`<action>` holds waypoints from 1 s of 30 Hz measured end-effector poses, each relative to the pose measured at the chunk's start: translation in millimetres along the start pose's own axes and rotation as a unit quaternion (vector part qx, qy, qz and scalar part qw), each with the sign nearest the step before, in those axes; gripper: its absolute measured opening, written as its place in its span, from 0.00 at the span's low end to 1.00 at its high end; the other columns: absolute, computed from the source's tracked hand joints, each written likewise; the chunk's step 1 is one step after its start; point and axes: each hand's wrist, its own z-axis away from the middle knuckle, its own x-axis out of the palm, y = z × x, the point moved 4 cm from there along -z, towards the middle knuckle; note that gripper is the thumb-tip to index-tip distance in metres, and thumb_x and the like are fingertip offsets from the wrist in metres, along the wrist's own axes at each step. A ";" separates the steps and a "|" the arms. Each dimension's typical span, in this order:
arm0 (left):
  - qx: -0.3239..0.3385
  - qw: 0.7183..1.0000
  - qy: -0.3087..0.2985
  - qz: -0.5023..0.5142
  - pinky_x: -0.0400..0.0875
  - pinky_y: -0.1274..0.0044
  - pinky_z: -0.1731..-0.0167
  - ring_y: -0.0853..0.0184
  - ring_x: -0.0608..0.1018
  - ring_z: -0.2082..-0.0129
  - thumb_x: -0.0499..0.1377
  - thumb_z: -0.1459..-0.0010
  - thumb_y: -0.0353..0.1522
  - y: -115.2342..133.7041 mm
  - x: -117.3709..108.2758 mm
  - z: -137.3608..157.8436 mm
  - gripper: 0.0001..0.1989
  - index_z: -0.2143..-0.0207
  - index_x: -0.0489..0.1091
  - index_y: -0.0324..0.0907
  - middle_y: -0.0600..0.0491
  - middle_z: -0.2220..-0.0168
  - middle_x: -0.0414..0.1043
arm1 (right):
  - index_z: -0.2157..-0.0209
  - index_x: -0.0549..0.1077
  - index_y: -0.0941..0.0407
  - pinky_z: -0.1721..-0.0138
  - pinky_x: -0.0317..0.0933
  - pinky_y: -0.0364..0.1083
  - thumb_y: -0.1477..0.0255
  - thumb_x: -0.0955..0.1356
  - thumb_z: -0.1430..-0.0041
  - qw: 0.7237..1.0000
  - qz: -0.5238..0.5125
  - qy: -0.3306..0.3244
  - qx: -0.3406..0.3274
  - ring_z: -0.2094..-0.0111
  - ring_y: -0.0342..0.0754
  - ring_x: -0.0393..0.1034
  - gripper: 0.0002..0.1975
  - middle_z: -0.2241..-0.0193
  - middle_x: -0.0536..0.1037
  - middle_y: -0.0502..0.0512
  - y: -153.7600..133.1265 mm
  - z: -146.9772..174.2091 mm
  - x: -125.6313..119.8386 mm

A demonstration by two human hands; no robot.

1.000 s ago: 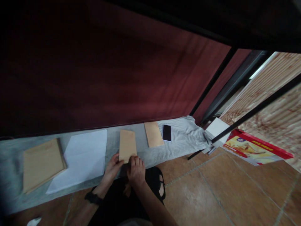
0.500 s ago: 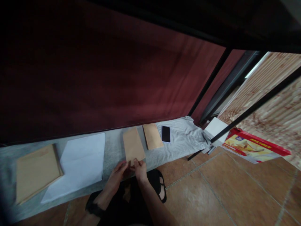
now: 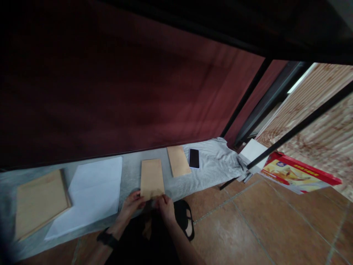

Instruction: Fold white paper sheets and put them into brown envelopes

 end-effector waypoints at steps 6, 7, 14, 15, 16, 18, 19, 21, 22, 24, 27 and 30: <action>-0.023 0.999 -0.001 -0.023 0.71 0.75 0.78 0.66 0.76 0.81 0.64 0.55 0.40 -4.0 3.0 2.1 0.18 0.62 0.67 0.43 0.58 0.80 0.73 | 0.36 0.64 0.51 0.34 0.53 0.59 0.69 0.61 0.30 0.858 0.415 -0.063 -0.295 0.36 0.53 0.62 0.23 0.37 0.69 0.57 -18.6 26.6 0.0; -0.022 0.999 -0.001 -0.031 0.70 0.75 0.78 0.65 0.76 0.81 0.63 0.54 0.40 -4.3 2.0 3.6 0.18 0.62 0.67 0.43 0.58 0.80 0.73 | 0.34 0.61 0.51 0.33 0.51 0.60 0.69 0.62 0.30 0.834 0.451 -0.071 -0.310 0.35 0.53 0.59 0.25 0.35 0.66 0.57 -16.8 28.5 0.3; 0.101 0.960 0.094 -0.242 0.72 0.72 0.69 0.62 0.79 0.72 0.54 0.40 0.38 4.8 -14.3 18.2 0.11 0.57 0.69 0.44 0.53 0.72 0.77 | 0.31 0.53 0.48 0.33 0.50 0.58 0.64 0.62 0.29 0.799 0.501 -0.076 -0.325 0.34 0.53 0.58 0.28 0.33 0.61 0.53 -5.2 25.9 -2.0; 0.155 0.938 0.105 -0.292 0.74 0.71 0.64 0.62 0.81 0.67 0.51 0.37 0.37 10.2 -10.3 18.2 0.12 0.56 0.69 0.44 0.51 0.67 0.78 | 0.31 0.53 0.48 0.33 0.50 0.58 0.65 0.62 0.29 0.797 0.501 -0.077 -0.328 0.34 0.53 0.58 0.28 0.33 0.61 0.53 -4.9 25.4 -1.9; 0.212 0.914 0.101 -0.330 0.74 0.69 0.58 0.61 0.81 0.62 0.48 0.35 0.36 15.8 -3.0 16.8 0.14 0.54 0.70 0.44 0.48 0.62 0.79 | 0.31 0.53 0.48 0.33 0.50 0.58 0.65 0.61 0.29 0.796 0.502 -0.078 -0.331 0.34 0.53 0.58 0.28 0.33 0.61 0.54 -4.6 25.1 -1.8; 0.321 0.867 0.060 -0.376 0.71 0.67 0.47 0.60 0.78 0.49 0.45 0.34 0.34 25.9 18.3 10.0 0.18 0.48 0.69 0.41 0.44 0.50 0.77 | 0.31 0.54 0.49 0.33 0.50 0.58 0.65 0.61 0.28 0.794 0.503 -0.077 -0.333 0.34 0.53 0.58 0.27 0.33 0.62 0.54 -3.6 24.3 -1.5; 0.366 0.839 0.036 -0.401 0.67 0.66 0.43 0.60 0.74 0.43 0.45 0.34 0.34 29.7 30.3 4.8 0.20 0.44 0.67 0.40 0.43 0.45 0.74 | 0.32 0.56 0.49 0.33 0.51 0.58 0.65 0.62 0.28 0.793 0.504 -0.074 -0.332 0.34 0.53 0.58 0.26 0.33 0.62 0.55 -2.6 23.8 -1.5; 0.407 0.790 0.000 -0.459 0.61 0.64 0.37 0.58 0.65 0.35 0.46 0.34 0.34 33.2 51.3 -9.7 0.24 0.39 0.63 0.35 0.40 0.37 0.65 | 0.33 0.59 0.49 0.33 0.51 0.59 0.65 0.62 0.28 0.794 0.506 -0.070 -0.329 0.35 0.53 0.59 0.24 0.35 0.65 0.54 0.2 22.8 -1.1; 0.409 0.773 -0.012 -0.485 0.60 0.63 0.36 0.57 0.63 0.33 0.45 0.34 0.34 33.1 59.3 -18.2 0.25 0.38 0.62 0.33 0.39 0.35 0.63 | 0.34 0.61 0.49 0.33 0.52 0.59 0.65 0.62 0.28 0.794 0.507 -0.068 -0.328 0.35 0.53 0.60 0.23 0.35 0.66 0.54 1.6 22.3 -1.0; 0.399 0.751 -0.028 -0.526 0.58 0.62 0.35 0.57 0.61 0.32 0.44 0.33 0.35 30.9 69.8 -34.9 0.27 0.36 0.60 0.32 0.39 0.34 0.61 | 0.35 0.62 0.49 0.34 0.53 0.59 0.65 0.62 0.28 0.795 0.505 -0.064 -0.329 0.36 0.52 0.60 0.23 0.37 0.68 0.53 3.7 21.8 -0.6; 0.401 0.731 -0.022 -0.551 0.54 0.61 0.34 0.58 0.59 0.31 0.43 0.32 0.36 27.8 75.4 -53.0 0.27 0.34 0.57 0.36 0.42 0.32 0.59 | 0.34 0.62 0.49 0.34 0.54 0.59 0.66 0.62 0.29 0.795 0.502 -0.058 -0.336 0.36 0.52 0.61 0.23 0.37 0.69 0.54 3.8 22.0 -0.9; 0.411 0.720 -0.006 -0.558 0.52 0.61 0.33 0.59 0.57 0.30 0.44 0.32 0.37 28.0 76.1 -65.2 0.28 0.32 0.54 0.40 0.44 0.32 0.57 | 0.33 0.59 0.49 0.34 0.54 0.59 0.68 0.62 0.29 0.788 0.506 -0.059 -0.344 0.35 0.53 0.60 0.25 0.35 0.66 0.53 2.4 22.7 -1.4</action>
